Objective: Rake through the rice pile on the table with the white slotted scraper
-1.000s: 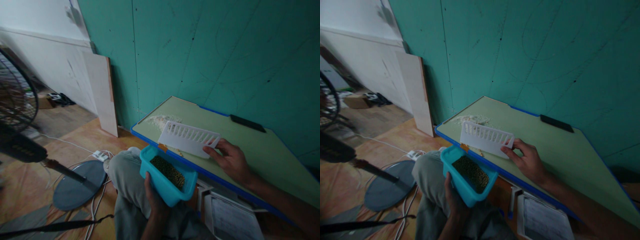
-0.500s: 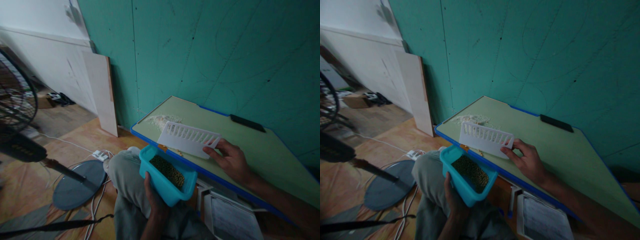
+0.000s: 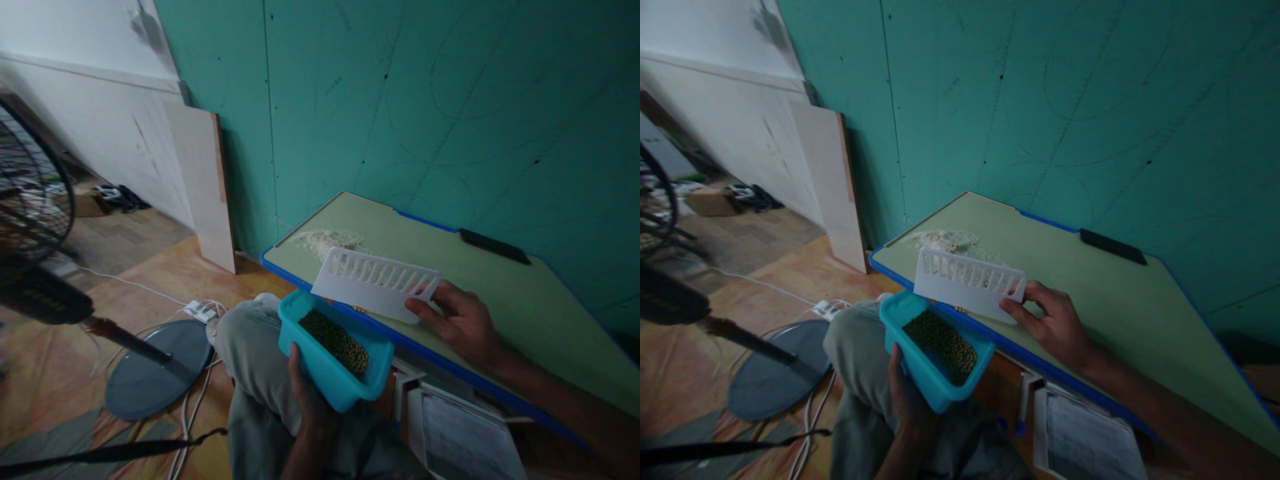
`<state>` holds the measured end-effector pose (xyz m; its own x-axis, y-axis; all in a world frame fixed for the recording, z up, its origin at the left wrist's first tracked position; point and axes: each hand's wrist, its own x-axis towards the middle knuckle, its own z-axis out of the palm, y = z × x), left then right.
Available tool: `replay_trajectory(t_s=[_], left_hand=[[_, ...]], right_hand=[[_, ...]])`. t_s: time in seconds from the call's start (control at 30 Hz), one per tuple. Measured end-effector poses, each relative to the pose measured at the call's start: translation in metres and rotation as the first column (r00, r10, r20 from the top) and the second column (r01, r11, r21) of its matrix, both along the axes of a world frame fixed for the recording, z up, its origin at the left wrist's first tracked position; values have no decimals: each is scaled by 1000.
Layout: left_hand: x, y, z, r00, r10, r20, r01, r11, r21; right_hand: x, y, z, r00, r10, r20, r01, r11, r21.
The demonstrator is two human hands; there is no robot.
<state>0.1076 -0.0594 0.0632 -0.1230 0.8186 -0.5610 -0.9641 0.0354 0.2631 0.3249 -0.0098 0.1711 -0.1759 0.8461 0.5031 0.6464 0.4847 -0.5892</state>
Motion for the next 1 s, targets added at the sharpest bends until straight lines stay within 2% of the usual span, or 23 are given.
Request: replay_trajectory(t_s=[0.23, 0.63, 1.0], left_hand=[[-1, -1, -3, 999, -17, 36, 16, 999, 43], [0, 0, -1, 1000, -27, 13, 26, 999, 22], [-1, -1, -5, 999, -42, -10, 43, 999, 23]], right_hand=[[-5, -3, 6, 996, 0, -86, -10, 994, -112], [-8, 3, 6, 997, -25, -68, 17, 993, -113], [-6, 13, 7, 971, -191, -144, 174, 977, -120]])
